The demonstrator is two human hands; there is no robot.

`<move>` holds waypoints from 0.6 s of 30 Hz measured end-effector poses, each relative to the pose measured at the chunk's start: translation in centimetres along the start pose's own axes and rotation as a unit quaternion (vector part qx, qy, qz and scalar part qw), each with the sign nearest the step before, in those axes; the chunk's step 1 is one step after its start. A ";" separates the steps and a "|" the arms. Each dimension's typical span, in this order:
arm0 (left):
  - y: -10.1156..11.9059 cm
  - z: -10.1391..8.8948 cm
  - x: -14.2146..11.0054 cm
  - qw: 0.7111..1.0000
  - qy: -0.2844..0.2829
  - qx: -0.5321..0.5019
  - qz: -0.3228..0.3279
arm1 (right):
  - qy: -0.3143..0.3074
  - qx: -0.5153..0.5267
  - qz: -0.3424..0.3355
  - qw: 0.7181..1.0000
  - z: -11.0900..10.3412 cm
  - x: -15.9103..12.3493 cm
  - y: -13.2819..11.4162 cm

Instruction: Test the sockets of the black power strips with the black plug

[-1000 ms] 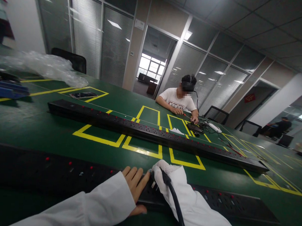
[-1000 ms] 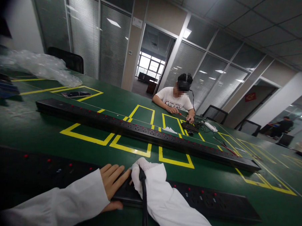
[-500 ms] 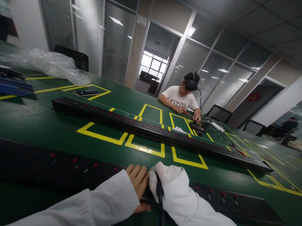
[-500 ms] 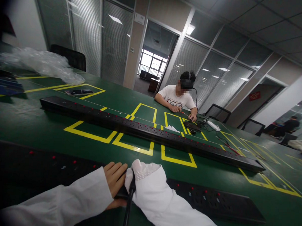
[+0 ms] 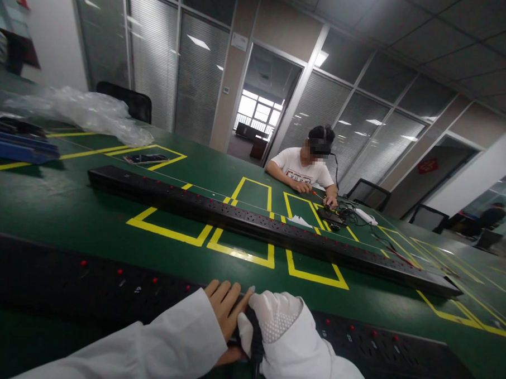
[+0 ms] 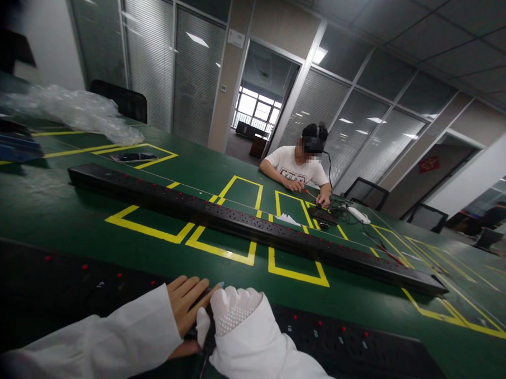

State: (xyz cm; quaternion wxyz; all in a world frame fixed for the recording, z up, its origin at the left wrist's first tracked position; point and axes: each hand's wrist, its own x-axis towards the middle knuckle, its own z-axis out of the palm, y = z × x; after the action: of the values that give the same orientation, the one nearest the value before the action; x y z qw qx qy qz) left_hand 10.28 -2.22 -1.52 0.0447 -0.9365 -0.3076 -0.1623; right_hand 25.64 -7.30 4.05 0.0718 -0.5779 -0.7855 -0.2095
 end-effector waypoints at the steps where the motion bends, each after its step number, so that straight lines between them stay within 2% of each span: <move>1: 0.0 0.1 0.0 1.000 0.002 0.002 0.000 | 0.003 0.002 0.002 1.000 0.2 -0.1 0.0; 12: -0.3 0.7 -0.2 1.000 0.024 0.004 0.007 | 0.019 0.017 0.006 1.000 0.9 -0.4 0.2; 18: -0.2 0.1 -0.1 1.000 0.003 0.016 0.013 | 0.011 0.012 0.000 1.000 1.3 -0.3 0.3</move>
State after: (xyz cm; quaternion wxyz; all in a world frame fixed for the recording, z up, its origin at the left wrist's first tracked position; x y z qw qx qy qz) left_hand 10.11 -2.11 -1.62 0.0624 -0.9391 -0.2980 -0.1597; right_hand 26.22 -6.94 2.80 0.0872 -0.5751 -0.7868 -0.2065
